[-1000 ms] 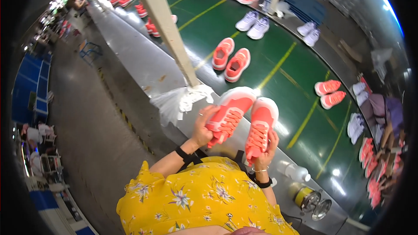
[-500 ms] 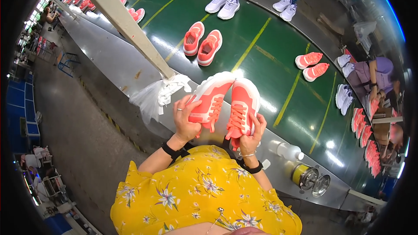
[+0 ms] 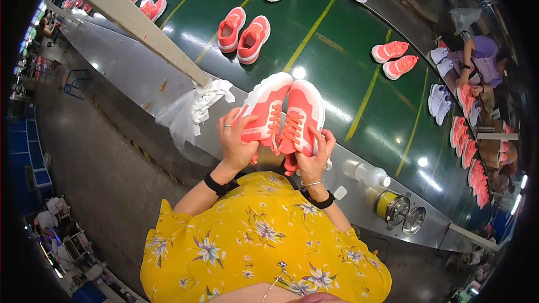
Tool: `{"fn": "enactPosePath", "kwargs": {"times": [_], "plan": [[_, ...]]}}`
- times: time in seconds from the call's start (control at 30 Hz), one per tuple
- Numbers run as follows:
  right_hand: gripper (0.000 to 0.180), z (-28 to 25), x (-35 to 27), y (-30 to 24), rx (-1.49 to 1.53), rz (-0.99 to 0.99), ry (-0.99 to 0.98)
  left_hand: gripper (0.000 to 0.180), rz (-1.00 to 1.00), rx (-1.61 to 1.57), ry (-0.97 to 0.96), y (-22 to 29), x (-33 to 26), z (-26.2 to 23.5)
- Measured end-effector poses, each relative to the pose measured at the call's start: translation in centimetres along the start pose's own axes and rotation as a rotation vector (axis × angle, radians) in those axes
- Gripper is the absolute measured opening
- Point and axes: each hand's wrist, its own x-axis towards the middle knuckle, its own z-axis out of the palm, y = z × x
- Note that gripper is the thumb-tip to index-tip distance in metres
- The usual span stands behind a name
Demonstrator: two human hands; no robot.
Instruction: Cleaning and inspecting finished sneakers on a conveyor belt using a cloth and cleaning liquid.
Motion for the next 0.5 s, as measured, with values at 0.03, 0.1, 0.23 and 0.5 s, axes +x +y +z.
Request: {"fn": "enactPosePath", "kwargs": {"times": [0.03, 0.1, 0.23, 0.5], "plan": [[0.060, 0.05, -0.05, 0.13, -0.008, -0.001, -0.006, 0.053, -0.001, -0.003, -0.006, 0.04, -0.04, 0.08], [0.062, -0.01, -0.12, 0.42, -0.023, -0.002, -0.011, 0.051, -0.008, 0.018, -0.018, 0.12, -0.16, 0.22], [0.062, -0.09, -0.30, 0.53, -0.033, 0.007, -0.012, 0.049, -0.011, 0.032, -0.023, 0.27, -0.36, 0.46], [0.062, 0.09, -0.52, 0.98, -0.050, 0.025, -0.017, 0.044, 0.003, 0.081, -0.033, 0.67, -0.56, 0.55]]}}
